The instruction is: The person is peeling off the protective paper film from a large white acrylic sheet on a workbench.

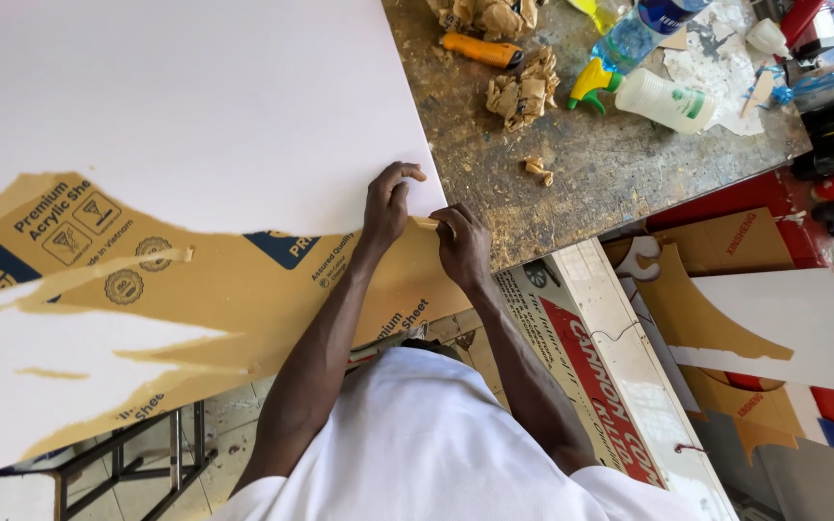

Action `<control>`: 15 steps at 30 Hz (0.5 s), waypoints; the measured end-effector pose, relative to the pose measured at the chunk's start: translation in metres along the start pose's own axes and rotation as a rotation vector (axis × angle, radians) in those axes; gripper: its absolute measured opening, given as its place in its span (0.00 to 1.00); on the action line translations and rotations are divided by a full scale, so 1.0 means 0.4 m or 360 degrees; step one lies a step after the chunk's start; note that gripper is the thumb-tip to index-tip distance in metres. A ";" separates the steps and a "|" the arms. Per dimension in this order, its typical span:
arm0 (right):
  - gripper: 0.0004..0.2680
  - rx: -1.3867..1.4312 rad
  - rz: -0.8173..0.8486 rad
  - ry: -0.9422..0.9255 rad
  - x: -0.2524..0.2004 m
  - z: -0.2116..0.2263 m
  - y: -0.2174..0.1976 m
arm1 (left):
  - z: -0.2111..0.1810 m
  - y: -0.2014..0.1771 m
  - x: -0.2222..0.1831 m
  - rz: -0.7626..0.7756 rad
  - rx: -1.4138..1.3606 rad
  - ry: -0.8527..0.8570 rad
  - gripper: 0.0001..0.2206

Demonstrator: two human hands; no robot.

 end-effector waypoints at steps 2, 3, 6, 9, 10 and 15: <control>0.08 0.0026 0.0011 -0.0024 -0.014 0.023 -0.017 | -0.012 0.004 -0.010 -0.0024 -0.0042 -0.0052 0.16; 0.08 0.0051 0.0010 -0.0052 -0.015 0.035 -0.025 | -0.017 0.006 -0.007 -0.0039 -0.0081 -0.0094 0.15; 0.07 0.0153 0.0045 -0.0114 -0.026 0.083 -0.053 | 0.012 -0.007 0.004 -0.0037 -0.0209 -0.0152 0.13; 0.11 0.0233 0.0071 -0.0112 -0.064 0.110 -0.080 | 0.071 -0.016 0.023 0.0105 -0.0197 -0.0207 0.12; 0.11 0.0230 0.0079 -0.0102 -0.067 0.141 -0.101 | 0.064 -0.019 0.025 0.0104 -0.0202 -0.0220 0.12; 0.12 0.0406 -0.0052 -0.0001 -0.116 0.223 -0.172 | 0.014 -0.006 0.011 0.0197 0.0274 0.0074 0.10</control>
Point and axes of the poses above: each hand's wrist, its own x-axis towards the middle knuckle, its own y-axis out of the palm, z = x × y, the point moved 5 cm from there along x, towards the middle knuckle, and after that the axes turned 7 degrees about -x, right-handed, at the moved point
